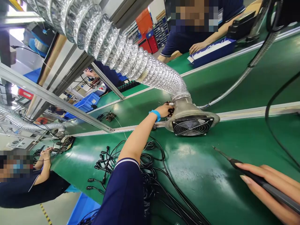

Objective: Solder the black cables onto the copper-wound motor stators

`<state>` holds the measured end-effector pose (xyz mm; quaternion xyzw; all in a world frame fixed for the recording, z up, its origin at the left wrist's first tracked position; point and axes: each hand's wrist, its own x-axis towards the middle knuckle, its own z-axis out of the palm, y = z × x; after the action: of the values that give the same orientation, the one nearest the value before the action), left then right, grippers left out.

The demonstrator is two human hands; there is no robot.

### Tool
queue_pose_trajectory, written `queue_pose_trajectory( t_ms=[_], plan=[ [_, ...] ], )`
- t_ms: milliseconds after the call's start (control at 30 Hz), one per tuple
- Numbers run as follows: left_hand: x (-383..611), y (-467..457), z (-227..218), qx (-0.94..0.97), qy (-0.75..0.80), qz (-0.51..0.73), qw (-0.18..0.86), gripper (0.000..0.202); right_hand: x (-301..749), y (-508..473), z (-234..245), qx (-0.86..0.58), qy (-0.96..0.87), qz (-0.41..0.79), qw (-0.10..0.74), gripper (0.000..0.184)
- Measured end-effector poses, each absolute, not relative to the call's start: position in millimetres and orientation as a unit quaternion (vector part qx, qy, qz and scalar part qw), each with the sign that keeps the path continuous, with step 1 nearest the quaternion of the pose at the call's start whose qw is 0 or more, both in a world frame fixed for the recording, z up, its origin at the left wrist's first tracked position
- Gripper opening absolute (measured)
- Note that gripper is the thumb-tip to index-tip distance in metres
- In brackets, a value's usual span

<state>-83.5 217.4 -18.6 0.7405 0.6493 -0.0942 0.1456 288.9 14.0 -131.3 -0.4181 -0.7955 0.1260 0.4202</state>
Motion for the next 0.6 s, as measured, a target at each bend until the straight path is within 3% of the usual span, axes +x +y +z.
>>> queue_pose_trajectory(
  t_ms=[333,600],
  plan=[
    [-80,187,14,0.68,0.721,-0.084,0.103,0.037,274,20,-72,-0.333,-0.811,0.072,0.476,0.022],
    [-106,76,118,0.687,0.723,-0.047,0.054,0.051,291,11,-42,-0.358,-0.766,0.035,0.533,0.015]
  ],
)
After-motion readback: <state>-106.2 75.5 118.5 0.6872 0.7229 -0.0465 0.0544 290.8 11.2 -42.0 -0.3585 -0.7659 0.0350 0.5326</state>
